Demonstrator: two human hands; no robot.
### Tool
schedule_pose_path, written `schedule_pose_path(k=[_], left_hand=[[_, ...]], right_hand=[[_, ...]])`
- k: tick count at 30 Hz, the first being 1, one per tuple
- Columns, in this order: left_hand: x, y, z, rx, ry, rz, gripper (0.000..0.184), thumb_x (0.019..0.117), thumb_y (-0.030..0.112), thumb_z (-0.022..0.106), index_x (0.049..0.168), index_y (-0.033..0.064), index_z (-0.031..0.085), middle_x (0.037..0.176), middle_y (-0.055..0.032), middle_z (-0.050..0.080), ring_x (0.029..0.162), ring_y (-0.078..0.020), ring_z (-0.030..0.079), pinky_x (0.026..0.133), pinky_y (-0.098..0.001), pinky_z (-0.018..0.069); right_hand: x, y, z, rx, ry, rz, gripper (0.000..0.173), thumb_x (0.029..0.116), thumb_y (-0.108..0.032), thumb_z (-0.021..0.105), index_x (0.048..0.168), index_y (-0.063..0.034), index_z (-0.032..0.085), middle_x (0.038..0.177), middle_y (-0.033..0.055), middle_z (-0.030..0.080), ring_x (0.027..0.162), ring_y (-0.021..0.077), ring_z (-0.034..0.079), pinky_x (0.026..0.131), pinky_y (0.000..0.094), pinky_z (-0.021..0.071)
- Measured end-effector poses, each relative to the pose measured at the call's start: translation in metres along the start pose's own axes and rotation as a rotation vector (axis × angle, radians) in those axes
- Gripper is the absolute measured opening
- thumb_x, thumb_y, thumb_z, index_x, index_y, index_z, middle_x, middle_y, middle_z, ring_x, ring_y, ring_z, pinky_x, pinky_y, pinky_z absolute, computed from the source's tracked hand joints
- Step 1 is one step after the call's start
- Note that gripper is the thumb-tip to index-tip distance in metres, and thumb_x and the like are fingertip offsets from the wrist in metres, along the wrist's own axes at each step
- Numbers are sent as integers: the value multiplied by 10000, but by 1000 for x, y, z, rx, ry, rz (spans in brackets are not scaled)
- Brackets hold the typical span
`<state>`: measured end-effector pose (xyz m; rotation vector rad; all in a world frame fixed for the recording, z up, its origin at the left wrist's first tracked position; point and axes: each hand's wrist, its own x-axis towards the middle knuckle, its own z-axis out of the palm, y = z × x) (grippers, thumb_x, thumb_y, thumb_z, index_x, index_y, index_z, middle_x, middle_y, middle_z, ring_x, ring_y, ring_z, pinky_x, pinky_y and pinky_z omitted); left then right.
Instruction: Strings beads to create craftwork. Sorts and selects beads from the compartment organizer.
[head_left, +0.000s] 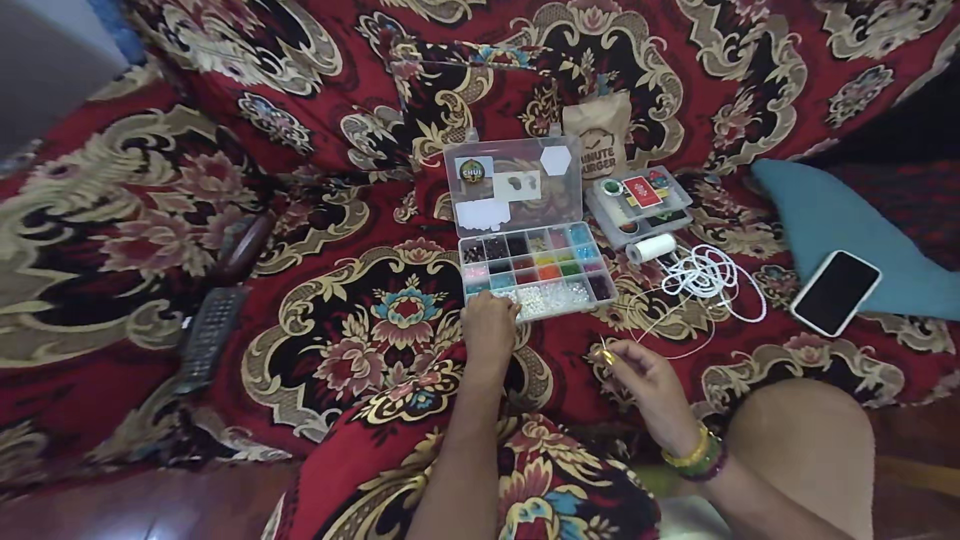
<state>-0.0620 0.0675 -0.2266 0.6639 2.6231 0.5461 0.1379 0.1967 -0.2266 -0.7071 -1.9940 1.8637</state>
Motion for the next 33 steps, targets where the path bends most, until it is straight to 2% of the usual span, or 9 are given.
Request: schedule_pose_path(k=[11,17,19,21,23,25,26,30,33], left_hand=[[4,2,7,54,-74,-10,307,1032,242,596,1205,19,718,1329,-306,567,1309,-464,491,1060,-604,388],[6,-4,2,-64,-81,-17,263,994,177,660,1182,-1,706,1281,-288,590,1274,-452,520,1075,-599,393],[6,-5,4,-167,-38,31,258,991,168,663,1163,-20,704,1206,-265,639,1192,-423,583,1044,-585,424],[4,-4,11,-418,-13,131,237,991,152,653,1126,-38,695,1084,-194,699,1010,-306,672,946,-481,517],[0,3,23,-839,-140,174,144,981,95,642,1058,-25,665,956,-79,698,861,-137,668,824,-318,552],[-8,15,33,-1171,-381,125,47,1002,50,585,997,38,630,893,7,691,794,-67,659,759,-252,557],[-11,20,36,-1260,-495,88,80,1019,43,551,988,65,621,877,29,685,777,-56,653,749,-241,556],[-15,30,43,-1385,-715,-3,148,1051,37,488,1070,75,630,868,37,684,775,-68,670,774,-259,577],[-13,29,45,-1387,-747,4,167,1051,41,487,993,98,633,839,44,691,751,-56,669,743,-241,575]], right_hand=[[-2,-4,-1,13,-31,30,171,977,-116,572,1016,-23,710,960,19,739,784,72,708,660,230,605],[-2,-7,0,57,-27,31,161,984,-77,555,1021,-6,694,933,26,744,767,93,722,673,249,622],[-1,-7,0,74,-32,6,163,989,-64,544,1028,3,688,881,27,743,742,96,723,685,246,623],[0,-7,0,75,-24,-5,169,984,-58,550,1036,1,700,824,12,733,709,84,712,678,232,616],[0,-8,-1,68,-14,-7,169,978,-63,567,1036,-1,713,797,1,727,689,74,704,665,222,610],[0,-7,-1,68,-9,-1,176,979,-66,577,1041,7,724,775,7,721,669,75,691,649,219,601],[0,-7,-1,68,-3,2,177,978,-67,581,1040,8,729,768,10,718,661,77,688,642,220,600],[0,-6,0,83,12,28,164,973,-58,582,1011,9,727,743,11,714,621,82,682,605,229,600],[0,-5,0,102,8,37,136,968,-42,582,981,8,708,744,15,720,602,84,681,583,229,597]])
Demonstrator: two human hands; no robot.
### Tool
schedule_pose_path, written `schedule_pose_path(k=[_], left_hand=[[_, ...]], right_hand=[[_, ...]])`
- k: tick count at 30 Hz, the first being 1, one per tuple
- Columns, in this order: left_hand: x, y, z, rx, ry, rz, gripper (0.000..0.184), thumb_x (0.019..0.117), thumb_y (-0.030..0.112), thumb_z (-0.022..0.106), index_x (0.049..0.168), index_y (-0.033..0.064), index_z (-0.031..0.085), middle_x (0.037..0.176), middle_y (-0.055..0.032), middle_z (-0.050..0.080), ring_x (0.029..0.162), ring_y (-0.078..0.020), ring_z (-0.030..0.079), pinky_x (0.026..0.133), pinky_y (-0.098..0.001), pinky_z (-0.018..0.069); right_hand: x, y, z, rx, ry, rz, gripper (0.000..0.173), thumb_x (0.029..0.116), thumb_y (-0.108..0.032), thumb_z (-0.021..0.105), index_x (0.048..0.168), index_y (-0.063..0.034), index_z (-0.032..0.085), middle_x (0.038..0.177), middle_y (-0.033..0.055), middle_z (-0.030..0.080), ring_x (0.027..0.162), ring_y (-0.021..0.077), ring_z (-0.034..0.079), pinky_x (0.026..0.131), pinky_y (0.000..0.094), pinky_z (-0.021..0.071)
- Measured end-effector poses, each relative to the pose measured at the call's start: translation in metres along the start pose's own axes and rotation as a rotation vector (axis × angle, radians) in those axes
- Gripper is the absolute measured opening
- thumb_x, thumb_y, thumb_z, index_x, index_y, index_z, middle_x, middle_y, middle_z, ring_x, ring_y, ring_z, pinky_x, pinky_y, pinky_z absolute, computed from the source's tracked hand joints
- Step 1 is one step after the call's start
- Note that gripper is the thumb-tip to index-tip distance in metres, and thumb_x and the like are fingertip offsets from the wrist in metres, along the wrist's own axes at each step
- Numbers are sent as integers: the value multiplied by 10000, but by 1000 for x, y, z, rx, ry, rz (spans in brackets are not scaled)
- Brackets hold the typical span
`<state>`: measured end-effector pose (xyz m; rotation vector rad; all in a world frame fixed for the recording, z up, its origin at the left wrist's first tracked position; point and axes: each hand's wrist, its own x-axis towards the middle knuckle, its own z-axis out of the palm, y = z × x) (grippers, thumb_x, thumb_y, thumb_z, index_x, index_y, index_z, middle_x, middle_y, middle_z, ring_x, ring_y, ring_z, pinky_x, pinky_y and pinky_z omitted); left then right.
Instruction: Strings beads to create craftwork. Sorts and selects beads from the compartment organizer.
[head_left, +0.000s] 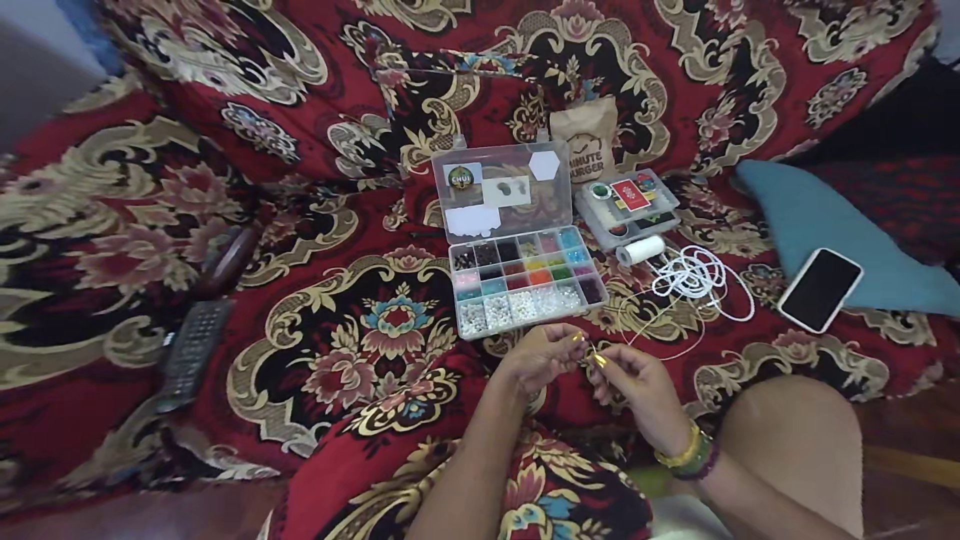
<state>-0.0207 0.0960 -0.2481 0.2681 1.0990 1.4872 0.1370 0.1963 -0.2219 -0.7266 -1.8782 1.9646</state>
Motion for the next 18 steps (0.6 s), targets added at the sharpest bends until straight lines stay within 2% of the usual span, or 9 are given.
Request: schedule_pose_path(k=[18], left_hand=[[-2,0,1,87,-53,-3,204,1060,65,479,952,97,649,819,40,716,727,-51,686,713,-226,578]], right_hand=[[-3,5,4,1,-23,4,107,959,-60,581,925,-19,674,737,5,712,599,86,683,579,236,599]])
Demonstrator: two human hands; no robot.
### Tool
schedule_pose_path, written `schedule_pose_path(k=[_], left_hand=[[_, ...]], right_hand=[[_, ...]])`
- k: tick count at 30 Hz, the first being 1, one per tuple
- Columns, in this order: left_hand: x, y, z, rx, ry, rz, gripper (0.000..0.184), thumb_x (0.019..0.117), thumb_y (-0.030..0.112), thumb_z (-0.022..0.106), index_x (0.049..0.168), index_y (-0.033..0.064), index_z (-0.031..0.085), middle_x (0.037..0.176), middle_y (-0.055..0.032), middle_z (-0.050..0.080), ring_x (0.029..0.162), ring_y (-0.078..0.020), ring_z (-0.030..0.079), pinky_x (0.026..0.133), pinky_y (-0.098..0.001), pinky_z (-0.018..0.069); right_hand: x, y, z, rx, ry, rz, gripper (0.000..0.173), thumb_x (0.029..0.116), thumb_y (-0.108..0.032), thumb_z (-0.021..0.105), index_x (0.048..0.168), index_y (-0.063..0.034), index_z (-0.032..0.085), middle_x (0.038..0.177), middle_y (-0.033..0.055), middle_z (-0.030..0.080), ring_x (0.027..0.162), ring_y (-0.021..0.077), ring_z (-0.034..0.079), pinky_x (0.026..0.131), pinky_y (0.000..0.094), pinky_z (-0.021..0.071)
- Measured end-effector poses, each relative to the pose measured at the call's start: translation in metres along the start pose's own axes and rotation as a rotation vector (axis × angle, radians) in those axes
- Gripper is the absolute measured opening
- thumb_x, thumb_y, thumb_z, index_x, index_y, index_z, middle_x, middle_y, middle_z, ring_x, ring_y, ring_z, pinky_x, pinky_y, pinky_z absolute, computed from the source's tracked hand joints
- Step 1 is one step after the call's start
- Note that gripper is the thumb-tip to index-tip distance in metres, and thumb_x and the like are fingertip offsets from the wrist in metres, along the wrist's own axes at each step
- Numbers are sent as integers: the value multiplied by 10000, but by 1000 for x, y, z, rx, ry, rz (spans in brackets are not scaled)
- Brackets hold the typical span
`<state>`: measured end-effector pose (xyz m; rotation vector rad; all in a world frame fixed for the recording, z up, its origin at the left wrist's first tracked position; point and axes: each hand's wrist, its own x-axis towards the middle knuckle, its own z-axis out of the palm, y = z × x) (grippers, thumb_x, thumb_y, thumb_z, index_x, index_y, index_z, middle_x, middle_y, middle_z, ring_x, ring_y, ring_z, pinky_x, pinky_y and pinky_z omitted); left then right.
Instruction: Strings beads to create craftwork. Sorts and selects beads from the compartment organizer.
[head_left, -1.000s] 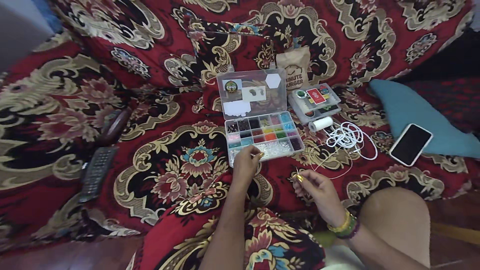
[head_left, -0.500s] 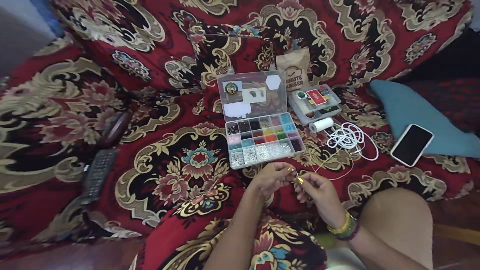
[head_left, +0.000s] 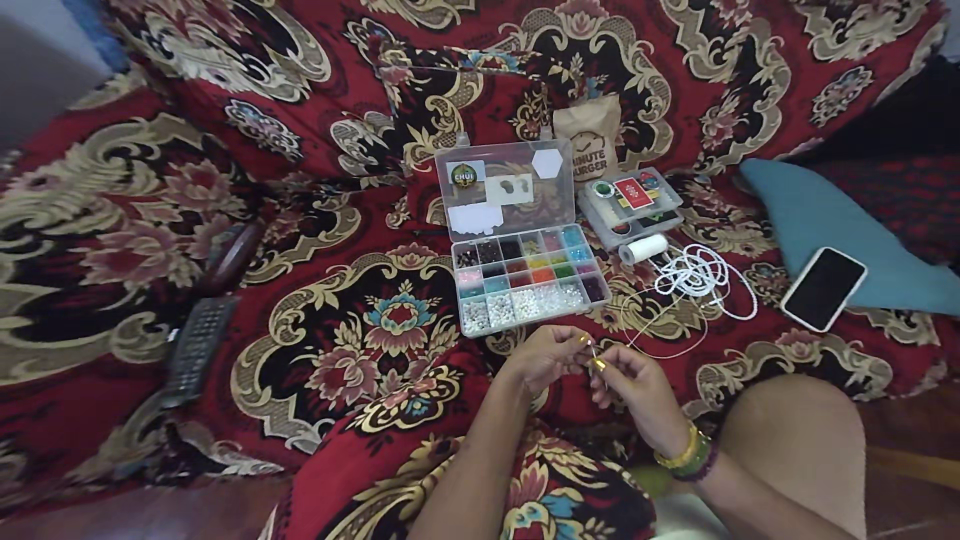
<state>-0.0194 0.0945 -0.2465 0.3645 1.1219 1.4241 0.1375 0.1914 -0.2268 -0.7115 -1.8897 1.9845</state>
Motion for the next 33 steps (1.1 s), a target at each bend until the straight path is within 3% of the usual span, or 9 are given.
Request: schedule_pose_path(k=[16,28,33], left_hand=[[-1,1,0,73,-20,44,212,1043,45,486,933,96,661,825,45,725,731,-43,686,708,-226,573],[-3,2,-4,164,-41,98,131,975,33,588,924,71,702,841,53,708,749,-36,659,727,-222,556],[-2,1,-5,227,-42,197,91,960,61,615,951,63,706,859,57,705,763,-36,659,728,-229,558]], right_hand=[[0,2,0,-8,-10,-10,101,957,-69,590,914,-30,673,711,-6,703,591,78,679,574,232,596],[0,2,-1,-19,-12,-2,112,981,-75,588,926,-21,670,745,7,716,605,81,682,583,229,595],[0,3,-1,-18,-13,13,115,987,-67,586,959,-6,679,773,18,737,607,81,688,575,224,591]])
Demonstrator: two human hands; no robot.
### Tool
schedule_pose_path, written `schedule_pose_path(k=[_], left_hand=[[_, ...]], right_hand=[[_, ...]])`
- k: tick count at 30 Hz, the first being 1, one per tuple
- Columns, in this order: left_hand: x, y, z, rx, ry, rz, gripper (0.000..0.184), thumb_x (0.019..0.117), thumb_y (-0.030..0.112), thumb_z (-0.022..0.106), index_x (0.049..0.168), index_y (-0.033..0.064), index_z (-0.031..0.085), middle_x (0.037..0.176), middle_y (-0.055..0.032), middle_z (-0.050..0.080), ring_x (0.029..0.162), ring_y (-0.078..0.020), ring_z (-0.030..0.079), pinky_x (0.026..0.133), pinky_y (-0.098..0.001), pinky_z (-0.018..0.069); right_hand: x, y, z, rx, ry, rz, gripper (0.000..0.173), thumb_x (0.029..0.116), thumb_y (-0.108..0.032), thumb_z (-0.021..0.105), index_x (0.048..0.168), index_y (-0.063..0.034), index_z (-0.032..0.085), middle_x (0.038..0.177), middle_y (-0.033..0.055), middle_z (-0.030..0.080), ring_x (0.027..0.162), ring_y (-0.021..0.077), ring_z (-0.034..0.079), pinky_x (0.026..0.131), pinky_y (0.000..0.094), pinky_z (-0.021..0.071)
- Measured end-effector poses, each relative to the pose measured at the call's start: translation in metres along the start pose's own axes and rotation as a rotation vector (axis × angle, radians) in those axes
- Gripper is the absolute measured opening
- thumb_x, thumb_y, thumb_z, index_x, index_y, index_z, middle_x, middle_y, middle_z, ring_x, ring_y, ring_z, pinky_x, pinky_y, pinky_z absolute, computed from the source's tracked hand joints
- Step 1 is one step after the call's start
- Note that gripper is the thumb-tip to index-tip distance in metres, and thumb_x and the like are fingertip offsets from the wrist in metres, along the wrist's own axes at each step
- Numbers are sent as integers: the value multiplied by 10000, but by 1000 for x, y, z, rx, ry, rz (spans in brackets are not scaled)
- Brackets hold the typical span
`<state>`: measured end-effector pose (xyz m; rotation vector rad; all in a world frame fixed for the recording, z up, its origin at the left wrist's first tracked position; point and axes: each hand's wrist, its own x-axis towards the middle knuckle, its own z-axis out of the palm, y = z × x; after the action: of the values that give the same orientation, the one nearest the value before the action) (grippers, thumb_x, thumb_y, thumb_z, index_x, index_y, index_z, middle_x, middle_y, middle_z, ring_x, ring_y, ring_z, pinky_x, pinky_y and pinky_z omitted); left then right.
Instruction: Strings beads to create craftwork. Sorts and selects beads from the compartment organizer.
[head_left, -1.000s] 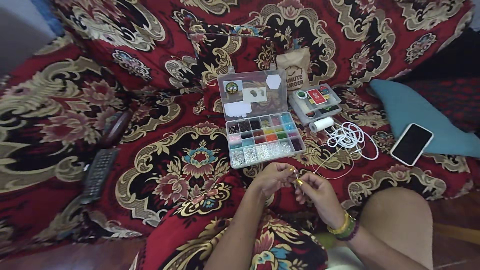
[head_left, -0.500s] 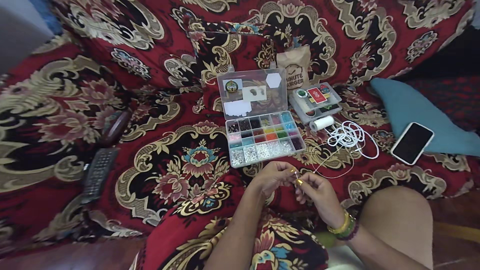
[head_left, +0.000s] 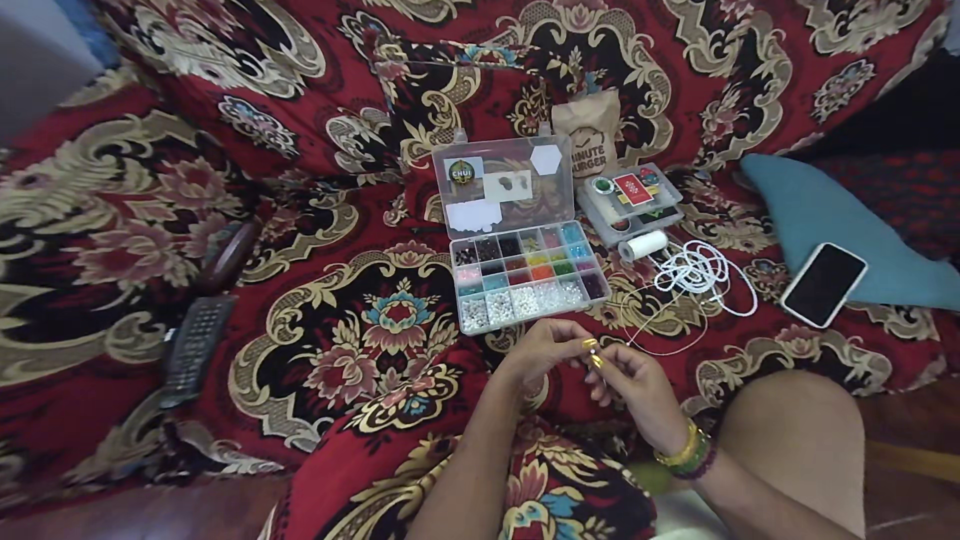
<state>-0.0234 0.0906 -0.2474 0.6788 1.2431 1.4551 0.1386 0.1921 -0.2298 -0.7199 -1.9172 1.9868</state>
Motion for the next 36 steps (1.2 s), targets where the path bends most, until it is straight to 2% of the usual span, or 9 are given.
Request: schedule_pose_path(k=[3,6,12,15,19,21,23,28,36], left_hand=[[0,-1,0,23,13,58,74,933,39,637,964,45,704,959,34,707,798,-41,657,728,-229,560],[1,-1,1,20,21,92,63,915,27,649,925,46,708,1032,17,711,841,-45,665,747,-232,568],[2,-2,2,19,69,118,67,924,19,641,934,27,707,1029,6,711,864,-54,668,778,-245,571],[1,2,2,46,72,96,64,924,27,647,954,12,702,1027,-10,706,859,-65,670,796,-259,576],[-7,18,-13,525,377,41,230,1016,158,600,1091,-31,707,1025,-116,718,872,-169,690,844,-365,568],[-13,26,-25,850,584,-49,258,1021,205,616,1125,-2,729,1106,-180,715,995,-312,692,931,-507,534],[-18,29,-32,1042,687,-164,269,1012,220,635,1134,6,741,1183,-242,682,1166,-423,616,1028,-609,429],[-10,27,-32,1197,609,-401,320,1021,301,622,1173,49,747,1298,-277,614,1297,-449,513,1066,-608,377],[-7,22,-32,1196,597,-389,316,1016,271,632,1180,20,730,1283,-291,604,1268,-455,530,1055,-595,398]], right_hand=[[0,-2,1,17,-2,21,165,1007,-81,562,1098,19,655,821,36,739,614,96,692,558,232,592],[0,-4,2,39,-4,28,190,1013,-84,545,1156,11,628,850,55,739,616,115,698,546,248,597],[0,-3,-2,42,-55,37,237,977,-60,480,1147,25,622,985,80,736,704,149,725,607,287,626],[0,-3,-1,14,-38,26,189,1002,-89,521,1093,15,650,854,41,733,660,118,710,598,264,616],[4,-7,-5,-51,6,-7,156,1001,-66,551,1043,14,678,803,20,729,669,99,712,614,251,618],[9,-9,-12,-71,48,-57,163,1007,-85,558,1050,10,683,882,37,751,718,102,719,621,252,612],[14,-12,-19,-107,105,-117,186,1002,-106,569,1068,7,701,970,46,749,723,77,691,603,228,583],[16,-18,-23,-132,177,-206,172,989,-111,590,1048,-6,712,934,4,726,649,3,629,537,163,524],[11,-10,-18,-129,110,-122,173,988,-111,587,1044,-11,717,896,14,721,650,36,643,558,186,545]])
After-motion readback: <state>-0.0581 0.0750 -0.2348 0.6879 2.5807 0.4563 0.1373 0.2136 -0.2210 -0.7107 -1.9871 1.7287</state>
